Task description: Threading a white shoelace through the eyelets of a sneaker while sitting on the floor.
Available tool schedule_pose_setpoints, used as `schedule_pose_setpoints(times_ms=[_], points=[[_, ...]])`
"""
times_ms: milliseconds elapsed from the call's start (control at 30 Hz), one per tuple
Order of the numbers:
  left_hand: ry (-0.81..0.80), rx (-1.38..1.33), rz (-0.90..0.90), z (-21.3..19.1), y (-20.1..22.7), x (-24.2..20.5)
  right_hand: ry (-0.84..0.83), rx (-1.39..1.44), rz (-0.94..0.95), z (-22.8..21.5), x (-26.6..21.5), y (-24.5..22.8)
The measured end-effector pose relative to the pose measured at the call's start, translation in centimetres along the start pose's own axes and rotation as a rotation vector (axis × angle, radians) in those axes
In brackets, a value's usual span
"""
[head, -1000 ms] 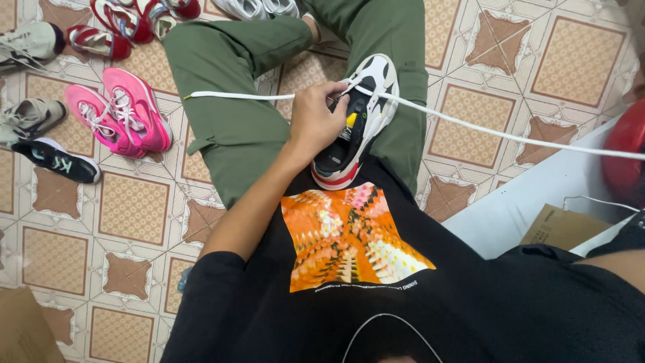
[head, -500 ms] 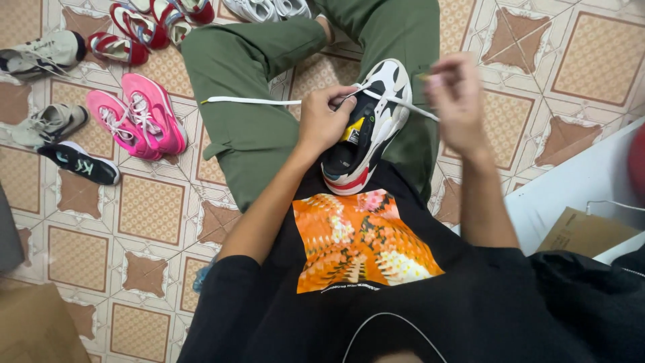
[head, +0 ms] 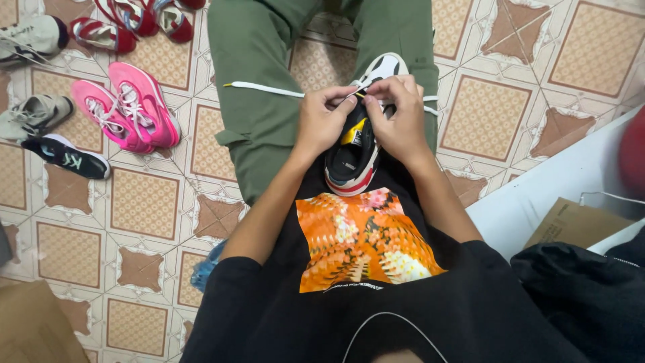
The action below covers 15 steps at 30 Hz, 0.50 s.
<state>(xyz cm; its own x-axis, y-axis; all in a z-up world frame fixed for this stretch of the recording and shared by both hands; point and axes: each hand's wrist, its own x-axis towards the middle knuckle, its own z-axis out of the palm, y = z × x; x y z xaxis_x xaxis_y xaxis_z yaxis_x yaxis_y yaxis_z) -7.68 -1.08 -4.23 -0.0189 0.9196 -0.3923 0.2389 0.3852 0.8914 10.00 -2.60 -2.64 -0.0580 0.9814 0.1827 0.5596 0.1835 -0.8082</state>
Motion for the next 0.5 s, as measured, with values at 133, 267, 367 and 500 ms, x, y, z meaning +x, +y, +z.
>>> schedule_pose_setpoints(times_ms=[133,267,367,500], points=[[0.020,-0.036,0.007,-0.3,-0.8,0.0,-0.050,0.018,0.012,0.0,0.4,-1.2],[0.047,-0.038,0.027,-0.6,-0.5,-0.6,-0.069,0.014,0.005,0.1,0.4,-1.5],[0.058,-0.051,0.039,-0.6,-0.4,-0.7,-0.053,0.013,0.008,0.4,0.4,-1.4],[0.066,-0.059,0.066,-0.5,0.1,-0.9,-0.038,0.002,-0.004,0.4,0.5,-1.3]])
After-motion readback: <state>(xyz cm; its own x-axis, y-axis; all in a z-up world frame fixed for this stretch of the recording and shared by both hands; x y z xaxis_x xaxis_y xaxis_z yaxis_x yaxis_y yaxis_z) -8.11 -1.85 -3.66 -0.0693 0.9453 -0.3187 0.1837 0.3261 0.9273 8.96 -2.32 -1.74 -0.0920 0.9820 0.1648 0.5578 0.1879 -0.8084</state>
